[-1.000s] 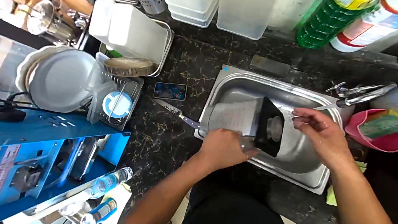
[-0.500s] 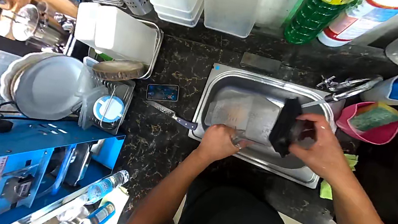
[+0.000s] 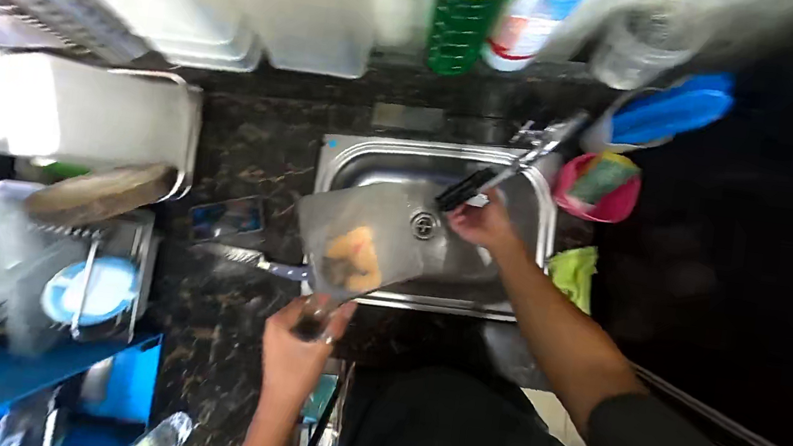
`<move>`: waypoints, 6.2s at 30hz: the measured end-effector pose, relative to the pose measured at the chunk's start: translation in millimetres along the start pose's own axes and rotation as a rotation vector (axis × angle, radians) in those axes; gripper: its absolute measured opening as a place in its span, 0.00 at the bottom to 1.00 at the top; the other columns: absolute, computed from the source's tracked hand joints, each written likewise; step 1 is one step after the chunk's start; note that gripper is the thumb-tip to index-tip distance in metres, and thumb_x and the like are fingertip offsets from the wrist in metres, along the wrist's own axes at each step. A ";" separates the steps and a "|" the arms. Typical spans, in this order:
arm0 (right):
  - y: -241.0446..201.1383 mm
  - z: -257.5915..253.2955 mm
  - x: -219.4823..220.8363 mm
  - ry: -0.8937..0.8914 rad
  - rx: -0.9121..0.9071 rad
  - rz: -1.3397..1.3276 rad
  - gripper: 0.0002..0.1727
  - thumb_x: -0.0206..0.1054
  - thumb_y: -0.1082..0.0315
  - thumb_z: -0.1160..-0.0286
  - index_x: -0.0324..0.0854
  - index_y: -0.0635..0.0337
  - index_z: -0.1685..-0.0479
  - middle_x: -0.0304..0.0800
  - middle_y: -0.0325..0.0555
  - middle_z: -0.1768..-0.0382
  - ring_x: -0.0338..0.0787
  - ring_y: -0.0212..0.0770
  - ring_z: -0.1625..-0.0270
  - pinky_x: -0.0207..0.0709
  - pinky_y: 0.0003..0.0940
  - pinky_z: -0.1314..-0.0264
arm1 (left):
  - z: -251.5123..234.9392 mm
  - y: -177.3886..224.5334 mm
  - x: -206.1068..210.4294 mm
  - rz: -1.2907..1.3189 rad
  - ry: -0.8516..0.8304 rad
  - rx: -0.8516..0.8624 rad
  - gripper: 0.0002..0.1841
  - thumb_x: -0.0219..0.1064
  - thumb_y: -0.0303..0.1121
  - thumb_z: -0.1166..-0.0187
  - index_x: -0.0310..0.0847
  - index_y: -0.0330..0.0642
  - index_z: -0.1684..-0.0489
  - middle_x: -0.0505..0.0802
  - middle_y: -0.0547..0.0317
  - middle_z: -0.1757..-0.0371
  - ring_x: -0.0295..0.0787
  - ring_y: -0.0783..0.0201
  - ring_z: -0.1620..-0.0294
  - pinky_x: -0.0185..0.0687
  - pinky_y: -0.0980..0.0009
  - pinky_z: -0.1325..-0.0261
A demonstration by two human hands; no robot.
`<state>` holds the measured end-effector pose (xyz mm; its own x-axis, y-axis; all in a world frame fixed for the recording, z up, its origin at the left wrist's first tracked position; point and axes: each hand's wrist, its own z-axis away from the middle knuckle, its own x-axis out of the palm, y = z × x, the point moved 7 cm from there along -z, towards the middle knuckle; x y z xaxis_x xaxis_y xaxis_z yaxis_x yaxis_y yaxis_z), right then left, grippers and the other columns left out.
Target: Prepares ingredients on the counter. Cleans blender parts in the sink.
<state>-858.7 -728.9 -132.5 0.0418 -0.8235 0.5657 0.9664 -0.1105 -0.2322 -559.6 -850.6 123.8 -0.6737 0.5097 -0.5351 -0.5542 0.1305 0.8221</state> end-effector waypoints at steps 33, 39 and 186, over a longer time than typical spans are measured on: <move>-27.0 26.3 -24.9 -0.294 -0.468 0.874 0.39 0.73 0.88 0.45 0.68 0.52 0.28 0.79 0.50 0.28 0.87 0.50 0.36 0.88 0.50 0.43 | 8.8 5.1 -19.0 0.013 0.065 -0.007 0.17 0.77 0.54 0.37 0.85 0.52 0.77 0.87 0.83 0.79 0.84 0.86 0.78 0.82 0.86 0.72; -31.1 42.1 -31.5 -0.281 -0.423 0.752 0.34 0.64 0.85 0.34 0.67 0.54 0.23 0.84 0.44 0.34 0.88 0.39 0.41 0.86 0.42 0.41 | 11.2 3.3 -21.8 0.031 0.075 -0.040 0.15 0.78 0.53 0.37 0.85 0.53 0.76 0.89 0.83 0.78 0.86 0.85 0.76 0.84 0.84 0.69; -54.3 283.4 -60.8 0.211 -1.039 0.852 0.34 0.80 0.69 0.49 0.70 0.53 0.37 0.82 0.42 0.41 0.88 0.39 0.42 0.88 0.38 0.45 | -150.7 -20.4 190.9 0.409 -0.625 0.027 0.28 0.60 0.70 0.25 0.84 0.53 0.70 0.86 0.69 0.85 0.79 0.72 0.88 0.83 0.72 0.79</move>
<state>-841.8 -515.2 69.9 0.3952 -0.9044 -0.1609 0.0210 0.1840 -0.9827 -750.6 -884.1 -24.5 -0.4156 0.9094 0.0180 -0.3017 -0.1565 0.9405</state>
